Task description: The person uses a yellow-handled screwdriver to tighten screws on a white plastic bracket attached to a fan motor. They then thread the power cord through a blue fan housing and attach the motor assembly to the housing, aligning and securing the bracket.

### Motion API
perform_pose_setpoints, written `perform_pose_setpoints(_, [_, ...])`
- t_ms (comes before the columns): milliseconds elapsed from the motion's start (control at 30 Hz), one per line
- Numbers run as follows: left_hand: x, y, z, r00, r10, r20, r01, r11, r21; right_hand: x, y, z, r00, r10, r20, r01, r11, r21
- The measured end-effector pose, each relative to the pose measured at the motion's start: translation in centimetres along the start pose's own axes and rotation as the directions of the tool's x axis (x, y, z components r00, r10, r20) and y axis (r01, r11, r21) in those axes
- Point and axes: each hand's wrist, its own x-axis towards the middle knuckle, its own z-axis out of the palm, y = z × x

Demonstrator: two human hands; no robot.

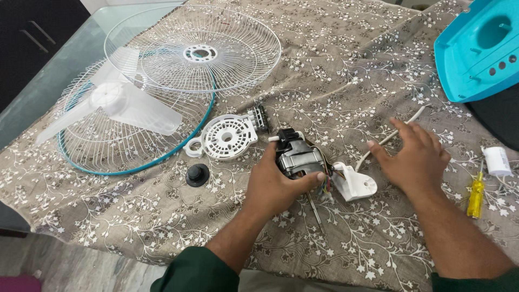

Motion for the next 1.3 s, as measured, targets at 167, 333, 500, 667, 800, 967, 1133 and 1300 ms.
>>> perform_pose_setpoints(167, [0.3, -0.1, 0.6, 0.996, 0.092, -0.001, -0.092, 0.995, 0.031, 0.6, 0.4, 0.5, 0.99, 0.018, 0.138, -0.002, 0.993, -0.119])
perform_pose_setpoints(333, [0.9, 0.0, 0.8, 0.993, 0.116, -0.009, -0.116, 0.993, -0.005, 0.5, 0.5, 0.6, 0.996, 0.043, 0.083, -0.04, 0.999, -0.035])
perform_pose_setpoints(500, [4.1, 0.0, 1.0, 0.997, 0.044, -0.068, -0.047, 0.998, -0.044, 0.9, 1.2, 0.5, 0.991, 0.127, -0.033, -0.121, 0.982, 0.143])
perform_pose_setpoints(667, [9.2, -0.7, 1.5, 0.966, 0.182, -0.182, -0.175, 0.983, 0.054, 0.8, 1.1, 0.5, 0.985, 0.108, -0.132, -0.079, 0.975, 0.206])
perform_pose_setpoints(800, [10.5, -2.2, 2.2, 0.947, 0.234, -0.221, -0.24, 0.971, -0.001, 0.7, 0.8, 0.2, 0.984, 0.128, -0.121, -0.105, 0.978, 0.179])
perform_pose_setpoints(967, [10.8, -3.1, 1.8, 0.947, 0.237, -0.217, -0.236, 0.971, 0.035, 0.5, -0.4, -0.5, 0.987, 0.135, -0.092, -0.122, 0.983, 0.134])
perform_pose_setpoints(1133, [11.1, -3.2, 2.1, 0.942, 0.254, -0.221, -0.251, 0.967, 0.044, 0.4, 0.2, 0.0, 0.969, 0.226, -0.096, -0.161, 0.88, 0.446])
perform_pose_setpoints(1300, [10.9, -3.5, 2.4, 0.948, 0.214, -0.235, -0.213, 0.977, 0.03, 2.8, 5.7, 0.0, 0.913, 0.408, -0.012, -0.127, 0.311, 0.942])
